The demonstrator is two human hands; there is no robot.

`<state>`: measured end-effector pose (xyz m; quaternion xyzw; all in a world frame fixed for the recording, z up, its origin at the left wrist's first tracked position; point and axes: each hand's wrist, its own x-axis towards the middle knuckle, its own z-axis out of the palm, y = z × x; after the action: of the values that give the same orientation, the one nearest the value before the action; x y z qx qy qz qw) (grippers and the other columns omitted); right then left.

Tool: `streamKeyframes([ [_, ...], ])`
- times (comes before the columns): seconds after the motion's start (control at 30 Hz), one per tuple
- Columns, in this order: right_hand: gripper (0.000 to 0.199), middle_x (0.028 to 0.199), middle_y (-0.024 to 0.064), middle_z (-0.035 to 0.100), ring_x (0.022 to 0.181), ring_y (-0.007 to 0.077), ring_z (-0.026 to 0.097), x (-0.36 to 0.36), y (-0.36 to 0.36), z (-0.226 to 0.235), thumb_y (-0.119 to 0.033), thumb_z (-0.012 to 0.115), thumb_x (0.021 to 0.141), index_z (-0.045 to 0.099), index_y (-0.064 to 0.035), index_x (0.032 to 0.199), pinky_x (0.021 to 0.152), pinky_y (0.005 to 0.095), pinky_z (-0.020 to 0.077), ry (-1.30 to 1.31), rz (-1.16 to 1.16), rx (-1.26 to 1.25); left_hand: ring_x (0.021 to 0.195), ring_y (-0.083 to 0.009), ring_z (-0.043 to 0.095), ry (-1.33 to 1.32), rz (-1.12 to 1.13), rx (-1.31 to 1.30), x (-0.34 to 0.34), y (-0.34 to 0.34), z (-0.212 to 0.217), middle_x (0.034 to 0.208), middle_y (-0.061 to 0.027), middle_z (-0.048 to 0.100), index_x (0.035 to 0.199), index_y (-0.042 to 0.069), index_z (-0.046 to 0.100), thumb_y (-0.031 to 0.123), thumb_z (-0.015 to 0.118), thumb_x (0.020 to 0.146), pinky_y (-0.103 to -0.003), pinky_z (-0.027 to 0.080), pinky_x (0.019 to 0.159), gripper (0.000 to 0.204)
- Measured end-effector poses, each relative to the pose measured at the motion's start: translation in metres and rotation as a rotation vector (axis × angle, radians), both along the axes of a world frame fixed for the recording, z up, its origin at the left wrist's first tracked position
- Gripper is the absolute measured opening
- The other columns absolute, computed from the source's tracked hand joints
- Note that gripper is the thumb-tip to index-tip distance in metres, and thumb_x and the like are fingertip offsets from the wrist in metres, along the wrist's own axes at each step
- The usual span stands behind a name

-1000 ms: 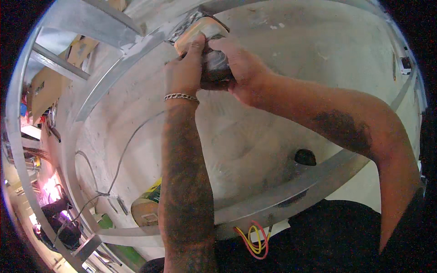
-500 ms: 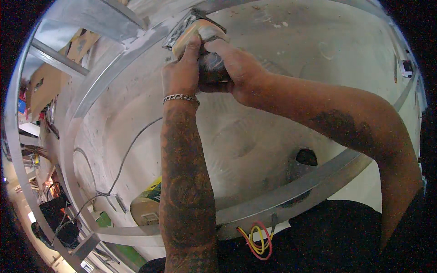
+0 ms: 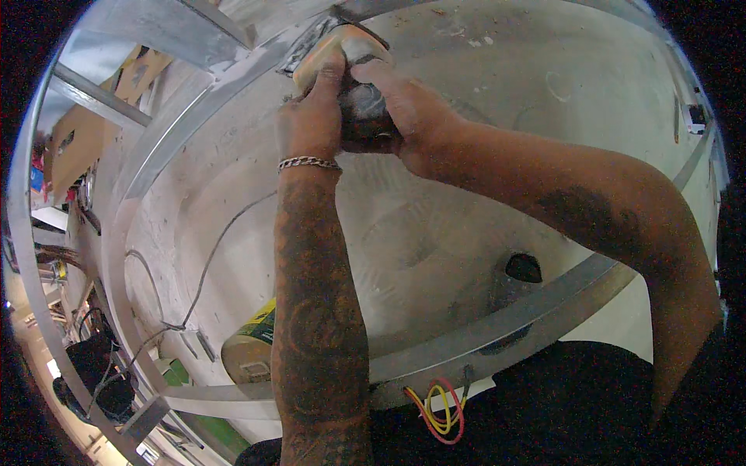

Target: The person sands various sections and joints of a metal framework using an electric sander.

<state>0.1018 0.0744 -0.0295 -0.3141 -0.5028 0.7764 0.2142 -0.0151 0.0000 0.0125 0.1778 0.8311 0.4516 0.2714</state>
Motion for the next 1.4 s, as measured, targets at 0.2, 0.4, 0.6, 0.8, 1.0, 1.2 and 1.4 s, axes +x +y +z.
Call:
streamKeyframes([
  [0.2,0.037,0.106,0.0073,0.071,0.092,0.022,0.072,0.004,0.002,0.001,-0.04,0.059,0.096,0.062,-0.0093,0.116,0.085,0.0422,0.0613,-0.013,0.002,0.002,0.108,-0.0321,0.068,-0.036,0.009,0.049,0.004,0.004,-0.002,0.108,-0.0294,0.07,0.107,-0.018,0.068,0.067,0.075,0.077,-0.039,0.05,0.093,0.091],
  [0.4,0.04,0.109,0.0088,0.07,0.096,0.0226,0.072,0.005,-0.007,0.028,-0.04,0.06,0.095,0.061,-0.0081,0.118,0.086,0.043,0.0612,-0.018,0.004,-0.094,0.104,-0.0294,0.069,-0.053,0.038,0.078,0.004,0.0,0.0,0.106,-0.0274,0.072,0.106,-0.018,0.069,0.065,0.077,0.077,-0.038,0.051,0.091,0.089],
  [0.6,0.04,0.109,0.0086,0.071,0.096,0.0231,0.072,0.002,-0.002,0.009,-0.04,0.059,0.095,0.061,-0.0083,0.119,0.086,0.0432,0.0613,-0.017,0.006,-0.001,0.105,-0.032,0.068,0.019,0.02,-0.018,0.001,0.002,-0.002,0.108,-0.0289,0.071,0.107,-0.019,0.068,0.064,0.077,0.076,-0.038,0.051,0.091,0.089],
  [0.8,0.039,0.104,0.008,0.071,0.092,0.022,0.072,0.0,0.0,-0.002,-0.04,0.058,0.096,0.061,-0.0079,0.117,0.085,0.0425,0.062,-0.003,0.016,0.012,0.108,-0.0321,0.068,-0.049,0.043,0.082,0.004,-0.002,-0.004,0.109,-0.0297,0.071,0.108,-0.019,0.067,0.063,0.076,0.078,-0.038,0.05,0.093,0.088],
  [1.0,0.036,0.106,0.008,0.071,0.092,0.0215,0.072,-0.003,0.0,0.0,-0.039,0.056,0.098,0.061,-0.0088,0.117,0.085,0.0414,0.0622,-0.017,0.003,0.099,0.105,-0.0291,0.068,0.026,-0.024,0.173,-0.001,0.001,-0.016,0.108,-0.0267,0.072,0.106,-0.016,0.069,0.062,0.075,0.08,-0.037,0.051,0.092,0.083],
  [1.2,0.037,0.109,0.0084,0.07,0.095,0.022,0.072,0.001,-0.011,0.031,-0.039,0.056,0.098,0.06,-0.009,0.118,0.085,0.0424,0.0619,-0.08,-0.028,-0.105,0.103,-0.0278,0.068,-0.097,0.038,0.155,0.004,-0.001,-0.003,0.106,-0.0257,0.072,0.106,-0.017,0.069,0.06,0.077,0.079,-0.038,0.051,0.092,0.082],
  [1.4,0.038,0.108,0.0108,0.07,0.098,0.0256,0.071,0.0,-0.011,0.018,-0.037,0.058,0.097,0.06,-0.0074,0.121,0.083,0.0432,0.0602,-0.015,-0.048,0.015,0.095,-0.0257,0.07,0.038,0.019,0.132,0.009,-0.002,0.008,0.1,-0.022,0.074,0.105,-0.015,0.071,0.053,0.081,0.078,-0.036,0.053,0.088,0.074],
])
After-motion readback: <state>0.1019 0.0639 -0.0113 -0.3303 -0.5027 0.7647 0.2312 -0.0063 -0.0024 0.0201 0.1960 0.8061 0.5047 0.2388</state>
